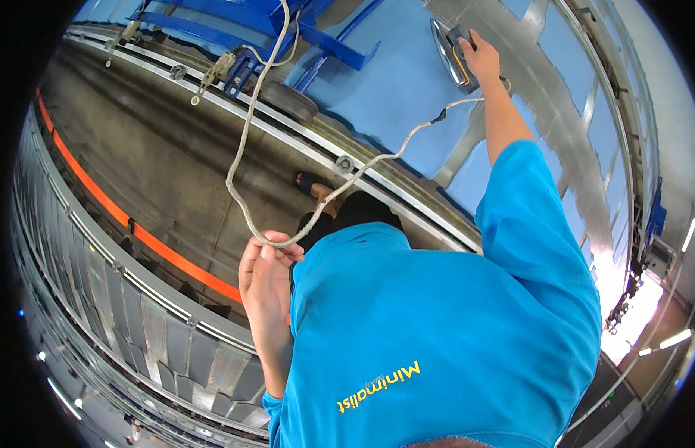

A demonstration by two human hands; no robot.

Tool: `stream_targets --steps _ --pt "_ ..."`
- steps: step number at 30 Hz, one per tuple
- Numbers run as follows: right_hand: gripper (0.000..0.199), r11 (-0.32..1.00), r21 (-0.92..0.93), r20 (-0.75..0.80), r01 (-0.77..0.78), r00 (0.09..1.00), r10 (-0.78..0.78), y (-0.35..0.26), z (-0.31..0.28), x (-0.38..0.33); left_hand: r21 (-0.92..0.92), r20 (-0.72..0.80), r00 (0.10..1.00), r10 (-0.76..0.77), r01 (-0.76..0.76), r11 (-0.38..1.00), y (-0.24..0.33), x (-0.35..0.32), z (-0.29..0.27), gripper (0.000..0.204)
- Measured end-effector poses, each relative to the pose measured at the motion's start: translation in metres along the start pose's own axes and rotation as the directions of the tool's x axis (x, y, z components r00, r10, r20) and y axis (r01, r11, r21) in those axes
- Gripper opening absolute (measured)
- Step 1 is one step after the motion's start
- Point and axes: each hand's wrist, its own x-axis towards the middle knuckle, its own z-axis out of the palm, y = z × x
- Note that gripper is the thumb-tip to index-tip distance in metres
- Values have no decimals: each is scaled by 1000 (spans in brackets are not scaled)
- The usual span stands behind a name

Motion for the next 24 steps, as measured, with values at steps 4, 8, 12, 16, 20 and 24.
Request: stream_targets --steps 4,8,12,16,20,24 --pt "47 997 -13 53 72 996 -71 -50 -4 -76 -18 75 996 39 -37 999 39 30 -33 31" --pt "43 995 54 226 78 970 -89 -134 -28 -182 -99 74 992 101 -93 991 73 64 -50 28" --pt "43 934 304 385 189 872 -301 -165 -40 -200 -112 102 991 86 -75 991 99 98 -56 28" --pt "42 983 140 339 119 927 -161 -173 -35 -120 -88 134 990 39 -28 996 110 128 -62 28" --pt "45 993 71 80 89 992 -95 -144 -6 -26 -35 123 992 -20 24 999 129 153 -58 27" --pt "46 999 44 -18 9 1000 -9 -116 14 41 55 118 993 -23 16 998 161 178 -58 29"
